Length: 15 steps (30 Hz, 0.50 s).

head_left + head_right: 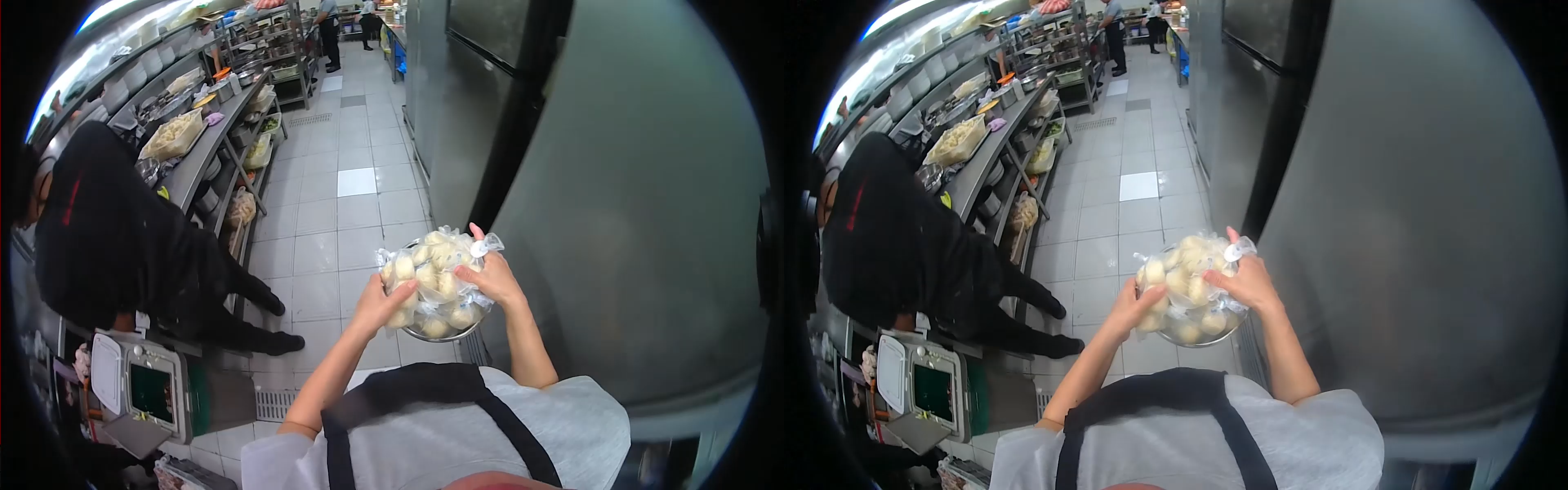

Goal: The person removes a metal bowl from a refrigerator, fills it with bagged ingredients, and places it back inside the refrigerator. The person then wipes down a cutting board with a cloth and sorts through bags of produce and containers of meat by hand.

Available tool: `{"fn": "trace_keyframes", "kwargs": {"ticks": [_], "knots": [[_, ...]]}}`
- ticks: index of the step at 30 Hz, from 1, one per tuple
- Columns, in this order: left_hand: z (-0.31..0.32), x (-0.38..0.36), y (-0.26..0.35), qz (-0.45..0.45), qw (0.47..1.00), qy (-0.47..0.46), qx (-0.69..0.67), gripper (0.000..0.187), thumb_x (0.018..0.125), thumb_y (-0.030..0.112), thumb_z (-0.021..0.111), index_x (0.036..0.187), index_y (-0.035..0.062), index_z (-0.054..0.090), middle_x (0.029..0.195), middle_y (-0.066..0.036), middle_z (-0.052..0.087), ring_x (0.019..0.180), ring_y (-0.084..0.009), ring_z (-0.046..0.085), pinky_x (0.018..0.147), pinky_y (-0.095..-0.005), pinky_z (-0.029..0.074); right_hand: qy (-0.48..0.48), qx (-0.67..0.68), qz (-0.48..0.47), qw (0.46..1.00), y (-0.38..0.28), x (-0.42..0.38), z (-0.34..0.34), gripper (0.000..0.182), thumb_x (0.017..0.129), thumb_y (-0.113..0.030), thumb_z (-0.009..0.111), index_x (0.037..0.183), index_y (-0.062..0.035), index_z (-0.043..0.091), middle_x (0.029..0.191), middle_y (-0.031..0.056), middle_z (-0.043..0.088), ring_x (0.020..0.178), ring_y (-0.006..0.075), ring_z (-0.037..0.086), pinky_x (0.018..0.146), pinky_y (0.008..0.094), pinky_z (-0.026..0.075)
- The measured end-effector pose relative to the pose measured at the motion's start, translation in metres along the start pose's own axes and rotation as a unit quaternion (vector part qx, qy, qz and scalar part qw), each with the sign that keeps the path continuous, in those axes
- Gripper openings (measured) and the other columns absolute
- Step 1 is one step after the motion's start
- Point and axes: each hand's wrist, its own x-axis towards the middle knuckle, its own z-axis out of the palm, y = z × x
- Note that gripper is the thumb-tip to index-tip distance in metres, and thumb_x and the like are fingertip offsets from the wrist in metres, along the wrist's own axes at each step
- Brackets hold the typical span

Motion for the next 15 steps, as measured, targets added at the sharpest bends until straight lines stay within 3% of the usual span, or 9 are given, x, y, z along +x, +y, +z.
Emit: {"fn": "trace_keyframes", "kwargs": {"ticks": [2, 5, 10, 13, 14, 15], "knots": [[-0.029, 0.042, 0.015, -0.005, 0.998, -0.016, -0.055, 0.070, 0.066, 0.044, 0.068, 0.103, -0.0108, 0.045, 0.096, -0.019, 0.055, 0.088, -0.0227, 0.056, 0.075, -0.0320, 0.045, -0.054, -0.005, 0.019, 0.998, -0.005, 0.059, 0.014, 0.097, 0.062, -0.052, 0.068, 0.132, -0.0021, 0.024, 0.123, 0.0192, 0.044, 0.118, 0.0304, 0.037, 0.097, 0.0346, 0.029], [-0.065, 0.123, 0.006, -0.007, 0.999, 0.047, 0.009, 0.069, 0.066, 0.045, 0.068, 0.102, -0.0099, 0.046, 0.096, -0.019, 0.055, 0.088, -0.0224, 0.056, 0.074, -0.0316, 0.045, -0.072, 0.028, -0.001, 0.997, 0.006, 0.147, 0.040, 0.099, 0.061, -0.054, 0.067, 0.132, -0.0027, 0.023, 0.123, 0.0195, 0.043, 0.118, 0.0312, 0.038, 0.097, 0.0348, 0.029], [-0.120, 0.248, 0.020, -0.007, 0.998, 0.046, 0.048, 0.071, 0.065, 0.047, 0.067, 0.102, -0.0105, 0.046, 0.097, -0.020, 0.055, 0.088, -0.0240, 0.056, 0.075, -0.0324, 0.045, -0.056, 0.015, -0.030, 0.998, 0.032, 0.280, 0.081, 0.101, 0.061, -0.057, 0.066, 0.134, -0.0037, 0.021, 0.125, 0.0204, 0.040, 0.119, 0.0308, 0.037, 0.098, 0.0346, 0.028], [-0.133, 0.332, 0.034, -0.008, 0.997, 0.027, 0.078, 0.074, 0.065, 0.050, 0.066, 0.102, -0.0107, 0.046, 0.097, -0.022, 0.055, 0.089, -0.0259, 0.056, 0.075, -0.0337, 0.045, -0.033, 0.082, 0.035, 0.995, 0.051, 0.353, 0.085, 0.101, 0.063, -0.063, 0.059, 0.135, -0.0066, 0.017, 0.125, 0.0190, 0.041, 0.118, 0.0284, 0.037, 0.097, 0.0325, 0.026], [-0.136, 0.364, 0.037, -0.011, 0.994, 0.015, 0.108, 0.075, 0.064, 0.051, 0.066, 0.102, -0.0108, 0.046, 0.097, -0.023, 0.054, 0.090, -0.0268, 0.056, 0.076, -0.0344, 0.045, -0.045, 0.080, 0.057, 0.994, 0.047, 0.374, 0.080, 0.101, 0.066, -0.073, 0.046, 0.136, -0.0069, 0.016, 0.124, 0.0186, 0.042, 0.119, 0.0278, 0.035, 0.097, 0.0316, 0.025], [-0.138, 0.394, 0.039, -0.013, 0.994, 0.009, 0.107, 0.075, 0.064, 0.051, 0.066, 0.102, -0.0108, 0.046, 0.097, -0.023, 0.054, 0.090, -0.0268, 0.056, 0.076, -0.0344, 0.045, -0.042, 0.078, 0.062, 0.994, 0.052, 0.397, 0.078, 0.101, 0.066, -0.073, 0.046, 0.136, -0.0069, 0.016, 0.124, 0.0186, 0.042, 0.119, 0.0278, 0.035, 0.097, 0.0316, 0.025]]}}
